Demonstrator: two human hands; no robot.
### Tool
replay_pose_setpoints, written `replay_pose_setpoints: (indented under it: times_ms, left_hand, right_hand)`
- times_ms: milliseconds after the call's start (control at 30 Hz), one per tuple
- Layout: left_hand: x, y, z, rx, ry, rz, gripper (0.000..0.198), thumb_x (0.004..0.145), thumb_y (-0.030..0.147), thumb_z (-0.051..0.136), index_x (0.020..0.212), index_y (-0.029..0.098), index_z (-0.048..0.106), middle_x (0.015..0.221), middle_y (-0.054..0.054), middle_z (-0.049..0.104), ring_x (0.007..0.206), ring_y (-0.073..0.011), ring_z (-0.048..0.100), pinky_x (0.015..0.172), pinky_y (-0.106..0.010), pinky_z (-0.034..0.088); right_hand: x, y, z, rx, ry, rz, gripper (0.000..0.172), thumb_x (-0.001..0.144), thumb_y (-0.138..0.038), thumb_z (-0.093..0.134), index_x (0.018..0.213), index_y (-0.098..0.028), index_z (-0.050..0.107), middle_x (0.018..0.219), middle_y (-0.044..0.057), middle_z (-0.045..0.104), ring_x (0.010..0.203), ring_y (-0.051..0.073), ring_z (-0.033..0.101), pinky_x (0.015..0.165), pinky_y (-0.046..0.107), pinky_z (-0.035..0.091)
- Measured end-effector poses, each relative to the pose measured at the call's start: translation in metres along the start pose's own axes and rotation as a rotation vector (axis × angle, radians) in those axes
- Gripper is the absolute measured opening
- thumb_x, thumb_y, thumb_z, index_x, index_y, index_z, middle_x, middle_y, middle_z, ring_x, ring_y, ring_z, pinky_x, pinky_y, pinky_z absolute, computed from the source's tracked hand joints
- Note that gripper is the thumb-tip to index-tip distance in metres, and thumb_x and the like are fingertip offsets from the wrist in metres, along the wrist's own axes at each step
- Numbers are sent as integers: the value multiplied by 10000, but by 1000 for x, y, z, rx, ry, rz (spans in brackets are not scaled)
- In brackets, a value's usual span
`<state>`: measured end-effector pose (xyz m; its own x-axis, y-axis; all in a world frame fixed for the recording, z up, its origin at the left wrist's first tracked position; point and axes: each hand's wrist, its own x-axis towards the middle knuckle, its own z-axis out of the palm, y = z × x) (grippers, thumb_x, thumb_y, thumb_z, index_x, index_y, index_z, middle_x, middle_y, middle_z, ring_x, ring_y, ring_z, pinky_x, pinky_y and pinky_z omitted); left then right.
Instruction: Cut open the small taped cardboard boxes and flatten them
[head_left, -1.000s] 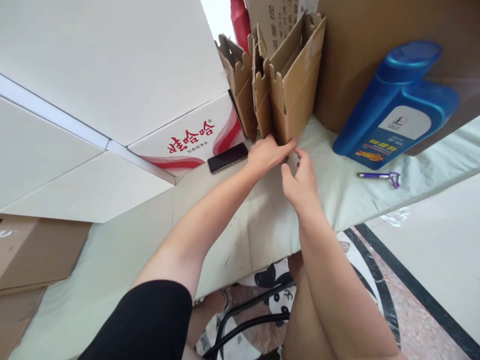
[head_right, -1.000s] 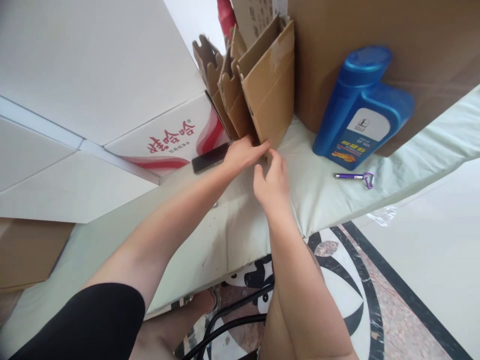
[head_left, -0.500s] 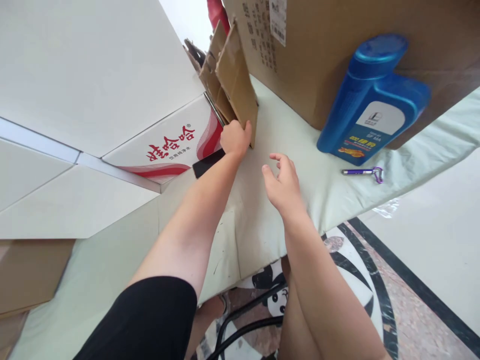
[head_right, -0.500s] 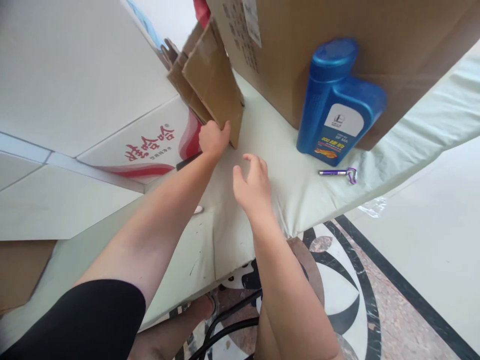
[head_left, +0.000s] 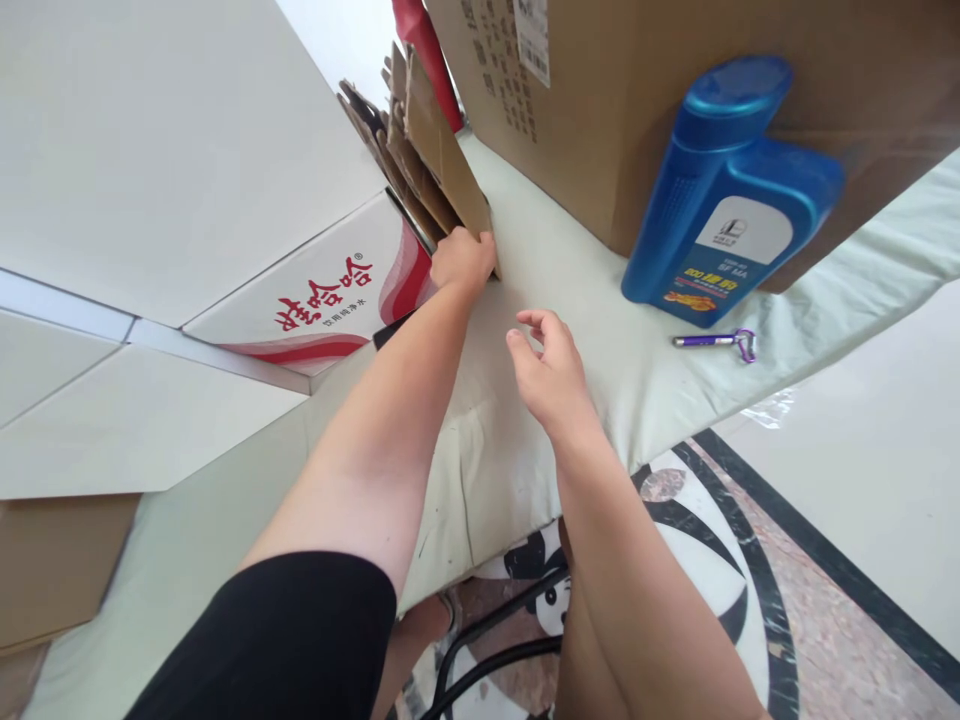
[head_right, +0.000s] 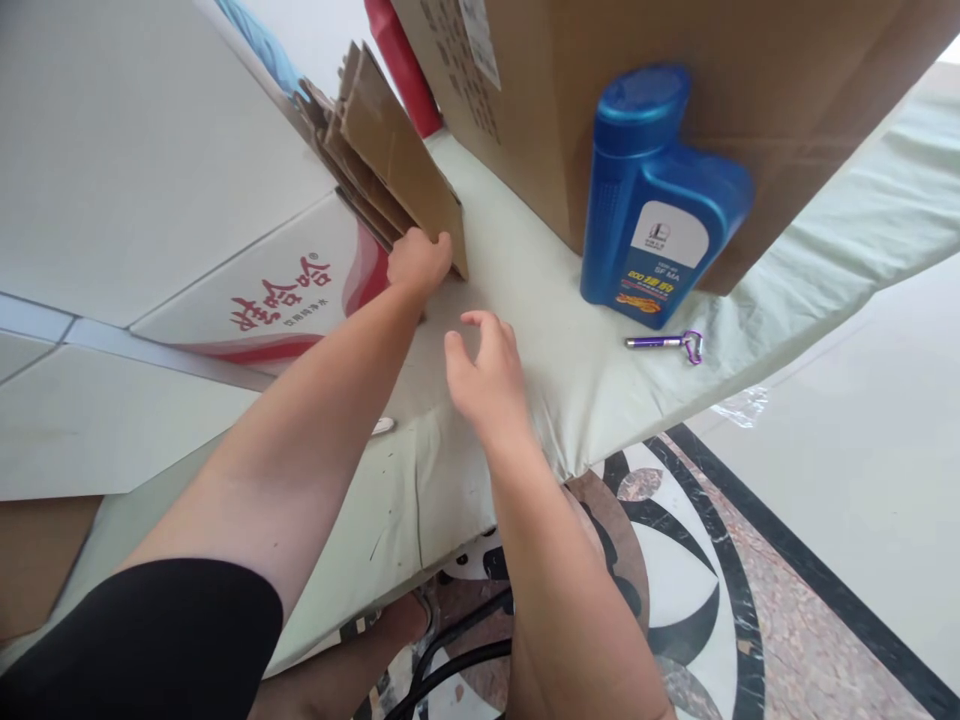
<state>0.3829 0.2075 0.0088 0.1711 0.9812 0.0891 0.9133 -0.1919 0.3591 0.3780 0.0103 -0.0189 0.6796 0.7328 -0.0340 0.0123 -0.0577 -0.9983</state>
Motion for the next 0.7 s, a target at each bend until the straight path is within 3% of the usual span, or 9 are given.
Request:
replay_pose_setpoints:
  times_ms: [167,267,333,433,467,567,633,700]
  left_hand:
    - [-5,0,2,-232,-187,-30,401,979,381,447,1045,124,747,779,-169,759,837,-313,754,877,-435,546]
    - [-35,-7,-2,-484,-313,-68,361,944,411,521,755,171,712,573,-112,654,578,-255,671,657,-378,514]
    - [-66,-26,-13,-621,-382,-60,366,902,373,598,579,204,614,467,-55,558,442,-188,550,511,-307,412]
    - [-118,-80,-37,-922,-583,-117,444,888,333,649,481,209,524,417,-27,499,356,-124,429,392,-237,241]
    - [-134,-103,-45,-955,-595,-161,476,903,333,615,458,214,494,393,-19,463,332,-115,391,375,-234,215]
    - [-173,-172,-67,-1073,-534,-334,542,979,350,427,452,227,400,355,27,285,305,-93,241,367,-216,155]
    - [-192,-210,-76,-1314,-430,-552,531,988,363,400,479,216,360,370,38,209,316,-85,166,386,-218,96]
    - [-207,-241,-84,-1484,-325,-662,525,989,386,399,502,204,325,389,42,149,336,-79,107,415,-223,61]
  right_hand:
    - [-1,0,2,-4,-17,15,285,846,-421,545,1065,-251,612,1244,109,674,1212,275,619,1062,505,487]
    - [1,0,2,28,-16,-16,247,846,-414,547,1018,-252,620,1181,96,702,1158,258,640,1063,491,489]
    - [1,0,2,54,-31,-30,224,847,-409,546,983,-246,616,1132,89,718,1105,247,657,1048,477,497]
    - [-2,-3,5,72,-79,-15,196,846,-397,542,941,-238,607,1087,80,729,1021,231,676,994,448,519]
    - [-4,-4,7,69,-97,-10,183,843,-390,544,926,-238,604,1074,75,731,997,225,679,979,438,523]
    - [-13,-7,18,40,-164,-14,152,834,-372,544,885,-239,597,1020,59,733,933,214,683,931,415,533]
    - [-21,-7,29,-13,-217,-32,150,840,-366,527,878,-238,596,997,56,731,901,209,685,894,403,540]
    - [-30,-5,42,-102,-278,-67,165,849,-370,508,883,-238,601,980,57,732,869,208,685,853,395,547]
